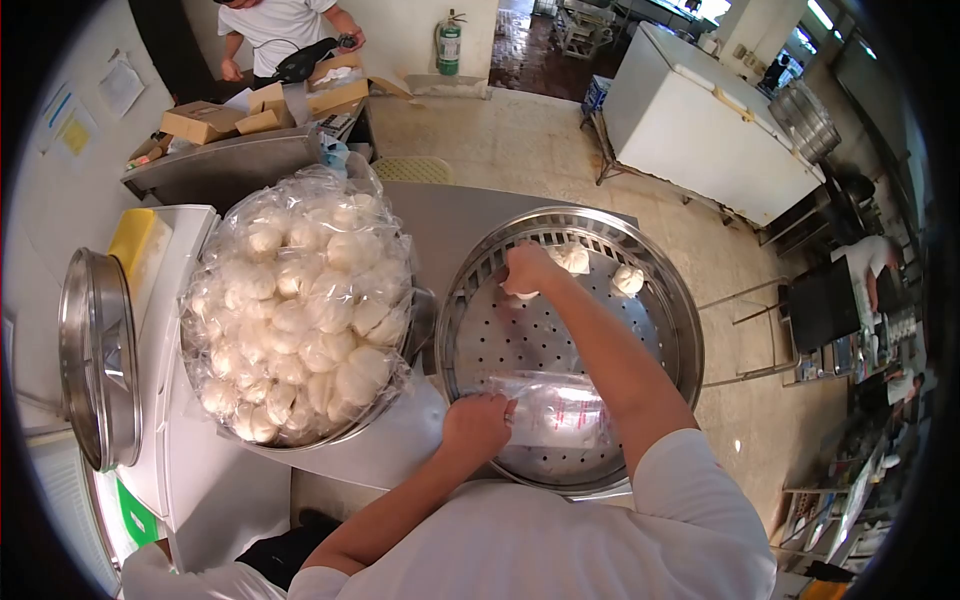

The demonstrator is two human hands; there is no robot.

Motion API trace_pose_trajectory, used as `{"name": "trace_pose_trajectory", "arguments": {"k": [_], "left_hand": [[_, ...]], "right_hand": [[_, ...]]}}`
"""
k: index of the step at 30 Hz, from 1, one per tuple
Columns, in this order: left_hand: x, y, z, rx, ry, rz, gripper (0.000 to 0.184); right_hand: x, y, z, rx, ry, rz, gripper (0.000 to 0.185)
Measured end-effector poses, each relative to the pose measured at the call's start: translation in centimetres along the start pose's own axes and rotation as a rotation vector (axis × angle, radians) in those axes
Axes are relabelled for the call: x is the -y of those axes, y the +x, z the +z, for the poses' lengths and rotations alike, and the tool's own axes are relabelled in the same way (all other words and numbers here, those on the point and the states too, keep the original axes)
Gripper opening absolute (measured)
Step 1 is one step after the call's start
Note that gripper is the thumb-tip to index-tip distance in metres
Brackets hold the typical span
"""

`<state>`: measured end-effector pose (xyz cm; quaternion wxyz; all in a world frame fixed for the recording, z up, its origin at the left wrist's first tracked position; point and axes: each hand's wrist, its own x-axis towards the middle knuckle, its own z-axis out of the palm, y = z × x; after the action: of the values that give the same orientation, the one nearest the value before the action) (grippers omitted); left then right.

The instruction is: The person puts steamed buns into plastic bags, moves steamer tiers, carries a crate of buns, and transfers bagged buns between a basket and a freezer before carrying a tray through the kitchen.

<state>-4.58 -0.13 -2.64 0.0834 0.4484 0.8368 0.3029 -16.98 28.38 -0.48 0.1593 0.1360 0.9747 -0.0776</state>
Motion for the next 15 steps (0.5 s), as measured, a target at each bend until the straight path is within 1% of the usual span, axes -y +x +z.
{"name": "trace_pose_trajectory", "arguments": {"k": [1, 4, 7, 10, 13, 15], "left_hand": [[-0.2, -0.1, -0.1, 0.005, 0.007, -0.003, 0.023], [-0.3, -0.1, -0.1, 0.001, -0.01, 0.001, 0.022], [-0.2, 0.0, -0.2, -0.007, -0.031, 0.02, 0.02], [0.0, 0.0, -0.2, -0.002, -0.032, 0.036, 0.017], [-0.1, 0.0, -0.3, 0.002, -0.018, 0.039, 0.014], [-0.2, 0.1, -0.4, 0.001, -0.012, 0.037, 0.013]], "right_hand": [[0.0, -0.8, 0.4, -0.021, -0.003, -0.011, 0.041], [-0.9, -4.4, 3.3, -0.35, 0.003, -0.122, 0.034], [-1.8, -8.1, 5.0, -0.43, 0.093, -0.044, 0.034], [-3.1, -11.5, 6.8, -0.656, 0.359, -0.006, 0.027], [-3.0, -13.5, 6.6, -0.741, 0.488, -0.011, 0.023], [-3.9, -12.7, 7.2, -0.727, 0.492, 0.013, 0.025]]}}
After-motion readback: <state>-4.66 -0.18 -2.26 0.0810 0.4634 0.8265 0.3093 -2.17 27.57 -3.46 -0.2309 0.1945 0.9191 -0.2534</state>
